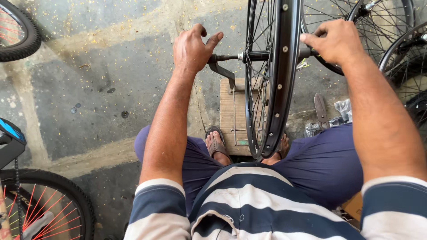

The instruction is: The person sits on the floor of a bicycle repair shop working on a spoked wheel. They use a small spoke wrench to turn spoke nipples on the rim, mount the wheel on a truing stand, spin the wheel, and continue tightening and adjusting spokes by hand and with the wrench.

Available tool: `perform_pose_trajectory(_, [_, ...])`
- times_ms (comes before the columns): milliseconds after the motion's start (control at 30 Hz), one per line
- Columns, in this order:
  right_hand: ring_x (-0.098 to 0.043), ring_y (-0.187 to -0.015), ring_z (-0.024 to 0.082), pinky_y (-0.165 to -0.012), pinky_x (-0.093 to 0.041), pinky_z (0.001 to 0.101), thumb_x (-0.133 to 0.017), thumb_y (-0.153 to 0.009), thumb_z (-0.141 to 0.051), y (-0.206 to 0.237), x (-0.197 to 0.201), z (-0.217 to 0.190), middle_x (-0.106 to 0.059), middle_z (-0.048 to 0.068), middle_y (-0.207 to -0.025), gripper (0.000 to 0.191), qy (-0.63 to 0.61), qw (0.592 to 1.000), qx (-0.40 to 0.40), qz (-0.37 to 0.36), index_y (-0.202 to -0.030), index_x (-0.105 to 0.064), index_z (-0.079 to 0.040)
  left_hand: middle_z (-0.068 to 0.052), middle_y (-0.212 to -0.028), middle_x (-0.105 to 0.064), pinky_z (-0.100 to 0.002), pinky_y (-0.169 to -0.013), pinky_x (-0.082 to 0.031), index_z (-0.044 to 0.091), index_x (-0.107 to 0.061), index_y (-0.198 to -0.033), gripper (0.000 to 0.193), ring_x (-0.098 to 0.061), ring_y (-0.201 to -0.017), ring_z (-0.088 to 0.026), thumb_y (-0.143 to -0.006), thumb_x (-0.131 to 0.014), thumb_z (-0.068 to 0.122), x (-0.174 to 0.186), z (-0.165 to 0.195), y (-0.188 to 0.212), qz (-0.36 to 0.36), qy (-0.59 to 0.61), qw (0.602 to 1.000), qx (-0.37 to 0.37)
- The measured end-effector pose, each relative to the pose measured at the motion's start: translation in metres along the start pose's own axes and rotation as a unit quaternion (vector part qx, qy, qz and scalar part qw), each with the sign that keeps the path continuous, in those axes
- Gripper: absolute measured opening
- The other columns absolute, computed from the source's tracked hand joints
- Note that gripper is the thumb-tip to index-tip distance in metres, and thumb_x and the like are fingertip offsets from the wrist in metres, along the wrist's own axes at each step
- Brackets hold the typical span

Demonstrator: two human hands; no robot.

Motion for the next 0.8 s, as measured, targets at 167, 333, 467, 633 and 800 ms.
perform_pose_trajectory(167, [-0.063, -0.073, 0.031, -0.07, -0.05, 0.0452, -0.074, -0.096, -0.041, 0.028, 0.026, -0.001, -0.067, 0.015, -0.084, 0.039, -0.14, 0.955, -0.009, 0.261, -0.097, -0.072, -0.002, -0.019, -0.076, -0.071, -0.05, -0.072, -0.054, 0.003, -0.072, -0.092, 0.064, -0.07, -0.077, -0.037, -0.086, -0.074, 0.067, -0.003, -0.008, -0.001, -0.004, 0.008, 1.0, 0.023])
perform_pose_trajectory(333, [-0.065, -0.07, 0.03, -0.068, -0.051, 0.0412, -0.08, -0.102, -0.05, 0.005, -0.006, 0.018, -0.064, 0.01, -0.075, 0.046, 0.035, 0.999, 0.003, 0.036, -0.087, -0.074, -0.007, -0.018, -0.075, -0.072, -0.05, -0.072, -0.054, 0.003, -0.072, -0.091, 0.065, -0.071, -0.076, -0.036, -0.087, -0.072, 0.068, -0.008, -0.006, -0.004, -0.021, 0.003, 1.0, 0.009])
perform_pose_trajectory(467, [-0.066, -0.074, 0.027, -0.069, -0.053, 0.0391, -0.073, -0.105, -0.052, 0.017, 0.006, -0.001, -0.066, 0.011, -0.076, 0.052, -0.008, 0.983, 0.107, 0.146, -0.094, -0.074, -0.001, -0.017, -0.072, -0.072, -0.049, -0.073, -0.054, 0.003, -0.072, -0.092, 0.067, -0.071, -0.076, -0.036, -0.086, -0.07, 0.069, -0.007, -0.009, 0.0, -0.006, 0.014, 1.0, 0.015])
perform_pose_trajectory(633, [-0.068, -0.073, 0.025, -0.067, -0.051, 0.0392, -0.073, -0.102, -0.051, 0.021, 0.005, -0.001, -0.068, 0.012, -0.076, 0.048, 0.026, 0.988, 0.069, 0.135, -0.09, -0.076, -0.004, -0.018, -0.077, -0.072, -0.049, -0.07, -0.054, 0.002, -0.073, -0.091, 0.069, -0.07, -0.075, -0.036, -0.088, -0.069, 0.072, -0.007, -0.009, -0.001, 0.013, 0.003, 1.0, -0.003])
perform_pose_trajectory(800, [-0.067, -0.074, 0.023, -0.071, -0.052, 0.036, -0.07, -0.096, -0.034, 0.001, -0.008, 0.017, -0.067, 0.007, -0.078, 0.03, -0.025, 0.999, 0.04, 0.021, -0.099, -0.076, -0.005, -0.019, -0.077, -0.073, -0.05, -0.07, -0.054, 0.002, -0.074, -0.092, 0.069, -0.071, -0.077, -0.037, -0.089, -0.068, 0.071, -0.006, -0.008, 0.0, 0.016, 0.005, 1.0, 0.004])
Point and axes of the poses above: each hand's wrist, its own y-axis away from the middle knuckle, its own x-axis out of the back of the hand, z = x × y, the point moved 8 cm from there along -y, towards the middle knuckle
